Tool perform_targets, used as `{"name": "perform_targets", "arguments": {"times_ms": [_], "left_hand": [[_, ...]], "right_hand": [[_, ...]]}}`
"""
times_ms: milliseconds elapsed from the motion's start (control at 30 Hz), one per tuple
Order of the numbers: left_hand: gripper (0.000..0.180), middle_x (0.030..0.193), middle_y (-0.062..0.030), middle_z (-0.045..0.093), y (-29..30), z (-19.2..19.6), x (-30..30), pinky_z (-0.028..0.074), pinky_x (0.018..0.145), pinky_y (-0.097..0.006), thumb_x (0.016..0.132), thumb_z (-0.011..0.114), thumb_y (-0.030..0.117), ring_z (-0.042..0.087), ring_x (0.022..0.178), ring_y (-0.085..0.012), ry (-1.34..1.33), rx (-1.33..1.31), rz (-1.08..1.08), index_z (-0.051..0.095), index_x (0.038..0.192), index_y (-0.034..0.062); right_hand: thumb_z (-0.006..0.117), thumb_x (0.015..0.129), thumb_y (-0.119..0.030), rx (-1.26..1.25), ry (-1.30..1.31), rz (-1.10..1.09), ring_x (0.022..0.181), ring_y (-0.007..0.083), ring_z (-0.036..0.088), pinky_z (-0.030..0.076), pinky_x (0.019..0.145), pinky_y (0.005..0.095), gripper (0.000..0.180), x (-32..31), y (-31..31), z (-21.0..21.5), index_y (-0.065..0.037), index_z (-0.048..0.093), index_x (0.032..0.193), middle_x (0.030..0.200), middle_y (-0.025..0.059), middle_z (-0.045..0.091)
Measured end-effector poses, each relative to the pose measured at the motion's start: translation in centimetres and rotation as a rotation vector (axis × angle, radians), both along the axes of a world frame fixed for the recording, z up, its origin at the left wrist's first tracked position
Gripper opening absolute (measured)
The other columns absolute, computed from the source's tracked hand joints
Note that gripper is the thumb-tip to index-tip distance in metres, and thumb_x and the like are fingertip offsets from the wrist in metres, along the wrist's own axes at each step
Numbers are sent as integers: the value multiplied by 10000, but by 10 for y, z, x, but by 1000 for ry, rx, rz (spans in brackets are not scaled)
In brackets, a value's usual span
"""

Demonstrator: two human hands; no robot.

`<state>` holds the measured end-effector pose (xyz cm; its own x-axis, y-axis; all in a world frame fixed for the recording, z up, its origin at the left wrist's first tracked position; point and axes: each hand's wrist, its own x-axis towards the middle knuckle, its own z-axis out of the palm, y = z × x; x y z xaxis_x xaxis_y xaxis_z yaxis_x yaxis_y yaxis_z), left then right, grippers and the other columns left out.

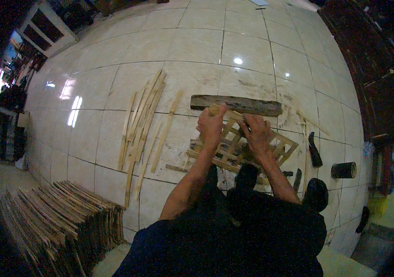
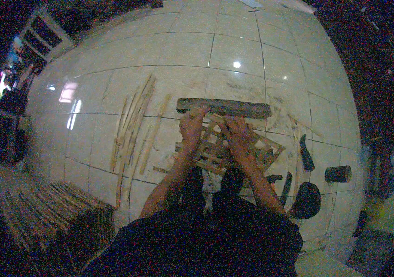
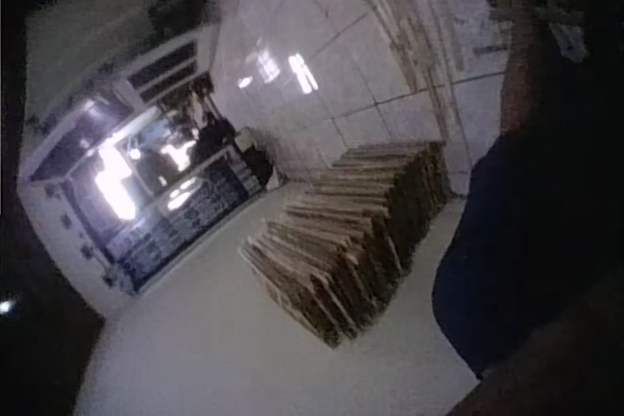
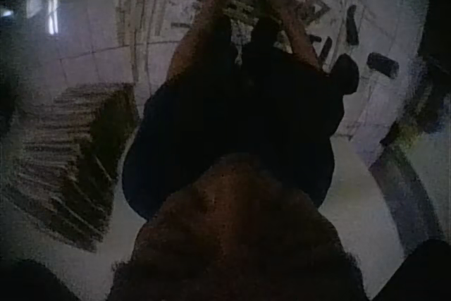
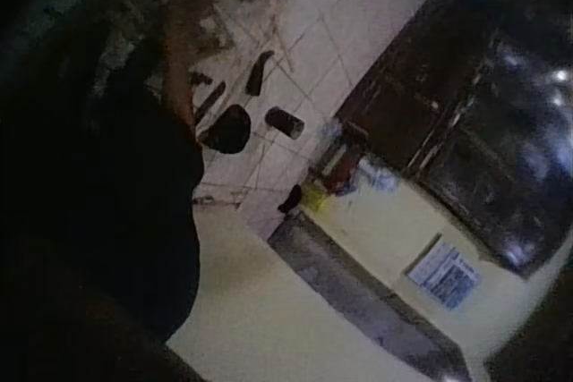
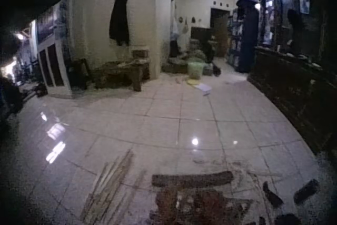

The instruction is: The person assembles a rectangular wooden lattice by inserting thin wooden strips into a frame and tapping them into place with a hammer. The person repeatedly adjusts the strips and uses the hammer to secure them, then stacks the completed lattice with others.

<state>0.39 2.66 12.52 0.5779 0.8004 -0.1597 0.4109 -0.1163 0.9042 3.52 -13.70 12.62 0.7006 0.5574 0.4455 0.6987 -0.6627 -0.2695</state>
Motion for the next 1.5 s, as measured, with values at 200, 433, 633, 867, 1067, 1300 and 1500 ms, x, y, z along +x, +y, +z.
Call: {"name": "perform_targets", "arguments": {"times_ms": [200,433,633,867,1067,1300,1500], "left_hand": [[537,804,-152,662,0,-17,6,440,783,-441,737,696,550,616,788,-336,20,101,-15,669,841,24],[459,809,-105,664,22,-27,7,456,691,-334,807,702,429,579,725,-184,-147,-144,-199,659,853,-25],[333,811,-83,663,24,-48,19,452,676,-319,855,677,306,551,717,-145,-267,-203,-286,682,895,-25],[437,761,-136,652,52,-12,59,461,682,-360,827,682,400,597,715,-250,-38,-151,-418,661,840,-36],[613,1120,-193,582,63,76,90,409,880,-403,838,636,488,541,1027,-284,-404,887,-108,559,1164,-26],[558,1091,-148,613,54,-1,41,393,898,-384,859,586,511,555,1035,-308,-185,-211,-398,601,1132,24],[461,816,-99,693,104,-67,70,444,778,-378,780,616,571,648,765,-275,61,851,-587,711,948,153]], "right_hand": [[548,903,-415,-45,282,-72,1050,312,563,365,945,528,390,7,6,7,-134,595,1170,1118,119,599],[559,906,-391,-81,92,-249,1048,345,558,413,921,466,411,39,-35,-15,-101,577,1197,1128,163,585],[557,895,-418,191,333,-476,1072,357,530,402,933,466,477,43,-119,-55,-37,573,1182,1127,190,583],[608,865,-408,-71,307,-366,892,307,567,426,798,429,372,27,-122,-21,-61,641,994,867,119,647],[583,904,-403,446,548,-452,701,200,529,421,659,331,387,34,-103,35,-20,583,845,725,97,589],[534,953,-375,837,427,-515,883,172,541,441,816,326,422,-43,-28,-121,6,575,1130,937,58,603],[533,948,-404,944,1580,-93,761,154,590,497,689,307,431,-115,19,-116,15,605,1021,834,69,604]]}}
